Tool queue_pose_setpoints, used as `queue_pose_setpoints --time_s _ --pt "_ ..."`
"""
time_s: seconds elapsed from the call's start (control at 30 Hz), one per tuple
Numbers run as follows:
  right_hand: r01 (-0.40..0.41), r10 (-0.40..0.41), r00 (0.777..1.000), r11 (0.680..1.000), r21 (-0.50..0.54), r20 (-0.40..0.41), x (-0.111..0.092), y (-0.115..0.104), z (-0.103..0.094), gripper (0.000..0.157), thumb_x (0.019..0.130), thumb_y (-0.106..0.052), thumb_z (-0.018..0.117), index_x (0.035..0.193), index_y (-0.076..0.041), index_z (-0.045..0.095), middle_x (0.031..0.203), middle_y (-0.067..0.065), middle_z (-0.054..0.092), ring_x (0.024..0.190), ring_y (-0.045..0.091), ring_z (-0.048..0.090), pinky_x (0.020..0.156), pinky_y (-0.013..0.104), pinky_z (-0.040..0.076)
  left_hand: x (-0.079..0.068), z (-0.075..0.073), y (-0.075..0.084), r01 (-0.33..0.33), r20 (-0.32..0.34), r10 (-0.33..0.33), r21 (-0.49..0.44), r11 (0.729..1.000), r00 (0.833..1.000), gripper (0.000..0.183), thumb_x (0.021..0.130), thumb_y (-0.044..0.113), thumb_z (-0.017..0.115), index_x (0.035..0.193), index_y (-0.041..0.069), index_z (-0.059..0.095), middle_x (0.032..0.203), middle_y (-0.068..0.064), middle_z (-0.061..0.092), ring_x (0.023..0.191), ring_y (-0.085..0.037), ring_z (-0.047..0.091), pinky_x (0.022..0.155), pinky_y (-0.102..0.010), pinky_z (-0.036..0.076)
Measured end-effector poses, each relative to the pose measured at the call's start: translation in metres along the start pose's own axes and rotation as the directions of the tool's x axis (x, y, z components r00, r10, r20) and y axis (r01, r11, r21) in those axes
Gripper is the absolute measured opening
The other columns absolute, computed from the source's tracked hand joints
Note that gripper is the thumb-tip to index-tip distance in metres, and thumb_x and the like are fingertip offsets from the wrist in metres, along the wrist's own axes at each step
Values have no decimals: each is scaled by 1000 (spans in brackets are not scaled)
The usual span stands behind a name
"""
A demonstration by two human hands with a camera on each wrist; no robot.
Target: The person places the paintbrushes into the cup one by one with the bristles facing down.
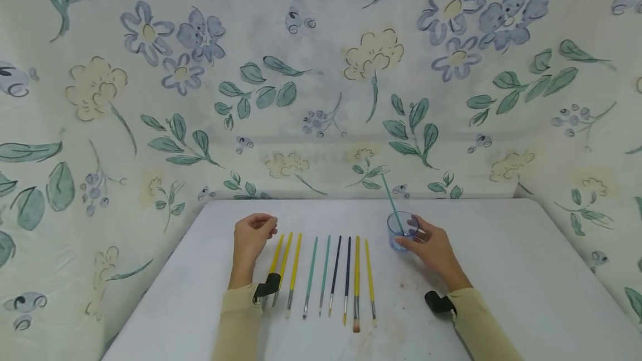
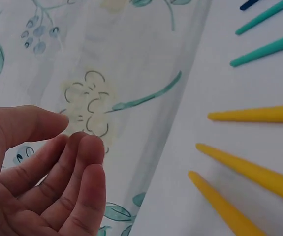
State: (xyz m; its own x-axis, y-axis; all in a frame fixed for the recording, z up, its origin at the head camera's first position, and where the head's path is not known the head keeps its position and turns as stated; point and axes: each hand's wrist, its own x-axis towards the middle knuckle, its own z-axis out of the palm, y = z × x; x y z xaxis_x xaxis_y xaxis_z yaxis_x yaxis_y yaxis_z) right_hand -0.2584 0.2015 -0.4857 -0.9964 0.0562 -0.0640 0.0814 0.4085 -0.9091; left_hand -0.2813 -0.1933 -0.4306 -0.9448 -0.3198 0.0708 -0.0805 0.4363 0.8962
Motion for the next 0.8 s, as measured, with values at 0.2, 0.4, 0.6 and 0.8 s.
queue_pose_setpoints --time_s 0.2,0.4,0.6,0.8 --pt "19 -19 1000 1000 14 -7 -1 -2 -3 96 78 -47 79 154 -16 31 152 10 47 140 37 46 106 44 48 4 0 -8 71 77 -91 234 970 993 31 93 32 65 111 6 67 97 -12 74 85 -24 69 74 -27 52" --pt "21 -21 1000 1000 1 0 -2 -2 -3 97 78 -49 79 155 -14 30 152 14 45 139 39 46 105 43 48 4 1 -16 111 109 -157 345 932 982 33 91 31 67 111 5 67 95 -12 73 80 -20 65 74 -31 51" --pt "16 -16 1000 1000 0 2 -2 0 -2 102 75 -55 79 155 -15 29 152 14 46 138 38 47 104 44 49 4 2 -20 138 103 -192 388 911 976 31 91 29 67 109 4 67 90 -11 72 78 -19 64 67 -26 48" --pt "12 -12 1000 1000 -11 5 -1 -1 -1 104 74 -58 78 155 -15 28 151 16 46 138 38 48 105 44 48 3 3 -24 178 122 -252 431 884 960 30 90 26 67 109 3 66 91 -12 70 78 -20 61 66 -26 47"
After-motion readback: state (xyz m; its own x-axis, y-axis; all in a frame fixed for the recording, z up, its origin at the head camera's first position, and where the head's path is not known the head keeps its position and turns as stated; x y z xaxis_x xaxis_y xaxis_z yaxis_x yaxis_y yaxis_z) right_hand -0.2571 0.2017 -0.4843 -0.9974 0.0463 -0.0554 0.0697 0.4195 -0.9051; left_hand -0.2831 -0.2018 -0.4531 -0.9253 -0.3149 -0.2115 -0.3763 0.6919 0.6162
